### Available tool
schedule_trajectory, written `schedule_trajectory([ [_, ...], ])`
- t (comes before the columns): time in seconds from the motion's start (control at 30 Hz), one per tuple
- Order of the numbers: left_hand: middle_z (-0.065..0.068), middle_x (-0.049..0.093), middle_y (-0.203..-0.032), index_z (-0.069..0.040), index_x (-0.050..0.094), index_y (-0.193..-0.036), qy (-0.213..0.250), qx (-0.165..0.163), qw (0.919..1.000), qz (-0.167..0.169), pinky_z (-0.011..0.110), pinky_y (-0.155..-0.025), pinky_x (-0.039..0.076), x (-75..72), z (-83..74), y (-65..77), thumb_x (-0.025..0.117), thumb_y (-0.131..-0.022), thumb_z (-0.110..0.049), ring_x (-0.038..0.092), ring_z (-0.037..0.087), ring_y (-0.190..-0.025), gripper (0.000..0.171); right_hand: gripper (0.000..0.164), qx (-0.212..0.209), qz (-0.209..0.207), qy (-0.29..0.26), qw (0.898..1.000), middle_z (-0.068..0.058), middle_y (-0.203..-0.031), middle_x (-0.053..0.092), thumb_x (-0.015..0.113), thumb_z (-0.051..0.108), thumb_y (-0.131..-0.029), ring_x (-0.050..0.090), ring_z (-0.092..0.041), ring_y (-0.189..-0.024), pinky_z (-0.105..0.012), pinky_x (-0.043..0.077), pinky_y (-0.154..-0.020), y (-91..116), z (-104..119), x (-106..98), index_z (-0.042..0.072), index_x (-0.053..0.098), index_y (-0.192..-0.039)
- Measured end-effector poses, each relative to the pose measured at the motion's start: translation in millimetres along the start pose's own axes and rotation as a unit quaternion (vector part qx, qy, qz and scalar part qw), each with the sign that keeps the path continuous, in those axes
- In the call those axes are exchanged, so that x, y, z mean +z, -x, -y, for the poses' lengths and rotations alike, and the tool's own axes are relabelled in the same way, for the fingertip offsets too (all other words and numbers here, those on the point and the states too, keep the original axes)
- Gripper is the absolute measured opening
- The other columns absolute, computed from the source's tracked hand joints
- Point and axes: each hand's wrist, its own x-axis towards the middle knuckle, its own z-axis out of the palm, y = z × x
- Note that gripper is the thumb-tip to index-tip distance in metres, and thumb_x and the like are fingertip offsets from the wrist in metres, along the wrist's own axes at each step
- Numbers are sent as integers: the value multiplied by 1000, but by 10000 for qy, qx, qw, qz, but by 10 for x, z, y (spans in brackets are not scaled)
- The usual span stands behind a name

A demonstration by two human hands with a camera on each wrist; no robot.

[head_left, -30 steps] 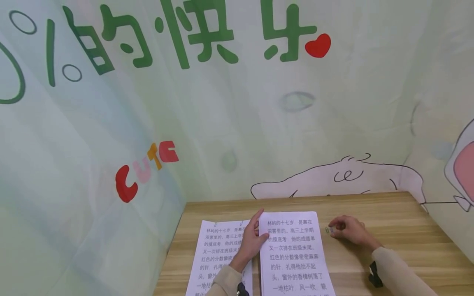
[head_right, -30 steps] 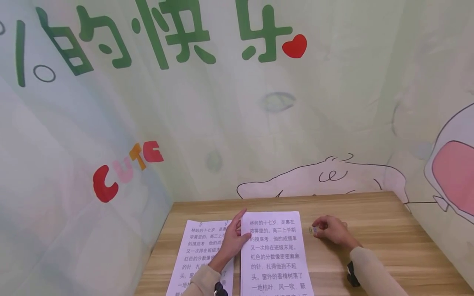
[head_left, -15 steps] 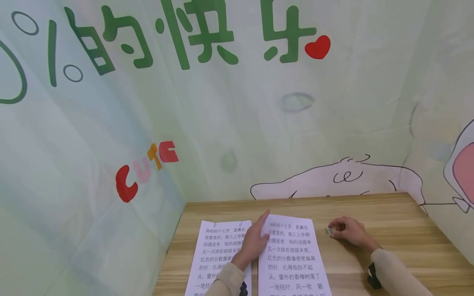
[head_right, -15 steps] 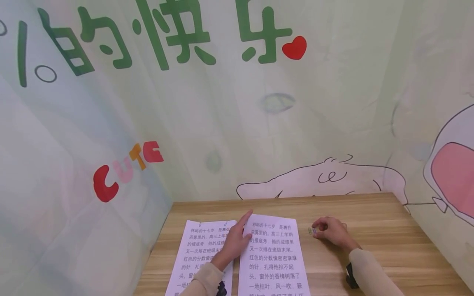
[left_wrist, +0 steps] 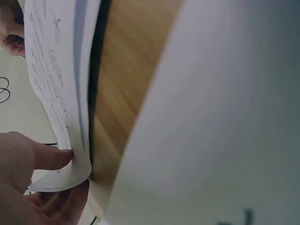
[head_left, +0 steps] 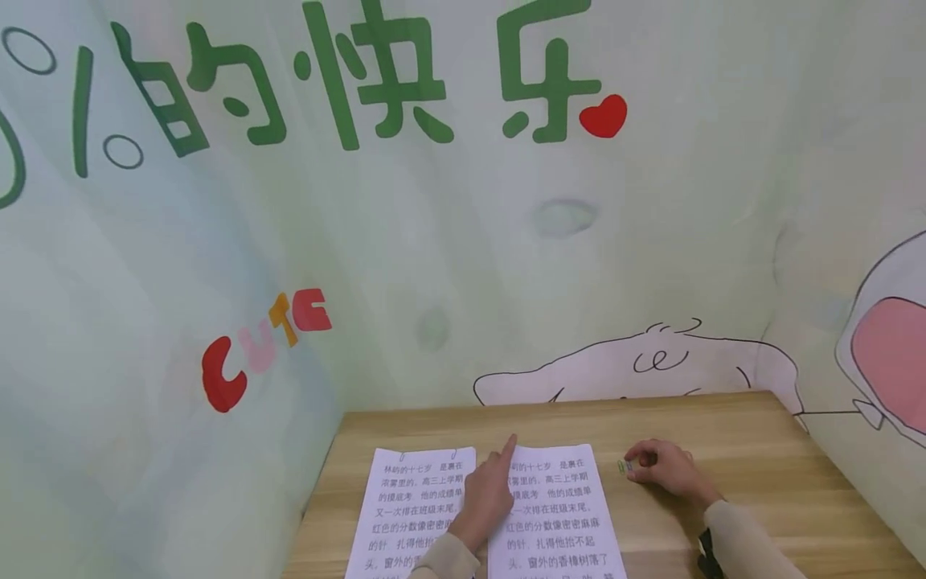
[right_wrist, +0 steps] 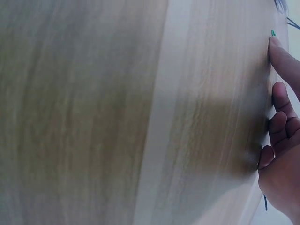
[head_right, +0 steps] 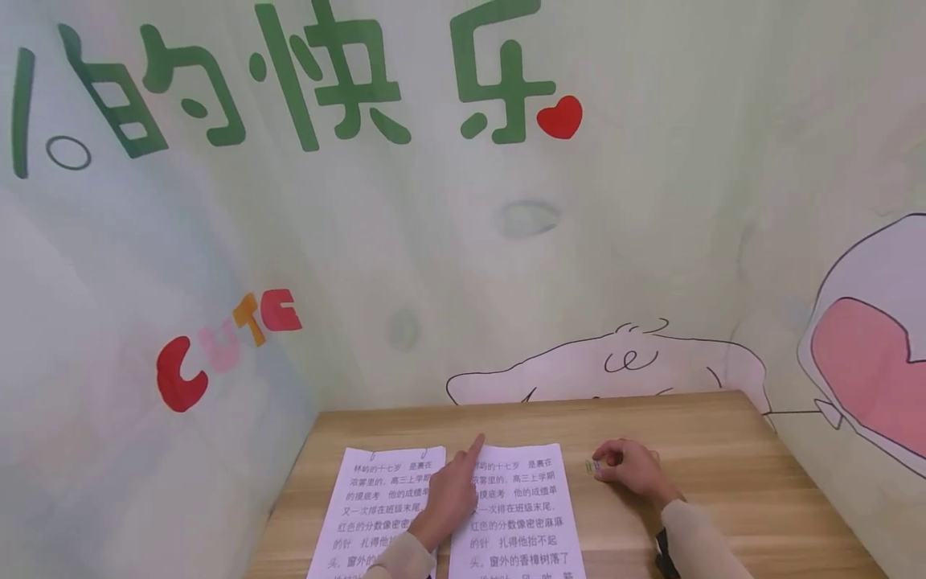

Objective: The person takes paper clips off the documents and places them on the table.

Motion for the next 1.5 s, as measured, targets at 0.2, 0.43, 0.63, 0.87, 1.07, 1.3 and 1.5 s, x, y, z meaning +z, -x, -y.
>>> schedule_trajectory([
  [0.2,22,58,-136,-13,43,-161,-372,-152,9992,-88,32,-54,52,-20,12,16,84,-76,0,66,31,-100,96,29,-43,-119,-13,9999,2,-92,62,91,23,-80,53,-16,-86,-33,42,-77,-58,46,54,17,79,-105],
  [0.43,19,55,-129,-7,65,-134,-1003,-194,9947,-133,28,-52,51,-26,-36,-27,84,-80,-6,61,28,-103,57,29,32,47,-28,10000,0,-93,62,90,22,-80,53,-18,-87,-32,44,-76,-58,34,-18,16,78,-105],
  [0.63,2,63,-88,-12,76,-97,-1013,455,9927,466,26,-61,54,-74,-90,-21,81,-86,-12,56,15,-79,13,31,100,44,-58,9999,-1,-93,61,89,23,-82,53,-19,-88,-30,42,-75,32,1,-82,13,77,-108],
  [0.87,0,71,-103,-12,78,-113,125,617,9886,1367,29,-88,60,-277,-4,81,70,-97,-16,63,13,-94,19,33,217,95,-34,9997,-1,-93,61,89,24,-81,53,-18,-87,-31,41,-76,91,-51,-56,13,77,-109],
  [1.07,9,67,-138,-12,68,-137,386,515,9933,965,47,-111,55,-537,416,165,69,-99,-21,62,29,-129,39,34,247,-37,77,9997,0,-94,63,90,26,-80,54,-16,-87,-33,40,-79,84,-56,-48,14,77,-109],
  [1.3,18,59,-145,-10,60,-145,623,-779,9946,288,59,-111,52,-802,1052,397,75,-95,-17,58,39,-132,52,35,271,64,43,9996,-1,-95,63,89,27,-81,54,-17,-89,-36,37,-80,62,21,-17,13,77,-110],
  [1.5,22,56,-147,-8,59,-146,224,-1580,9870,-204,60,-110,52,-899,1362,629,80,-90,-10,54,44,-133,60,35,313,69,32,9995,-1,-95,64,90,27,-80,54,-18,-89,-35,38,-80,44,70,45,13,77,-109],
])
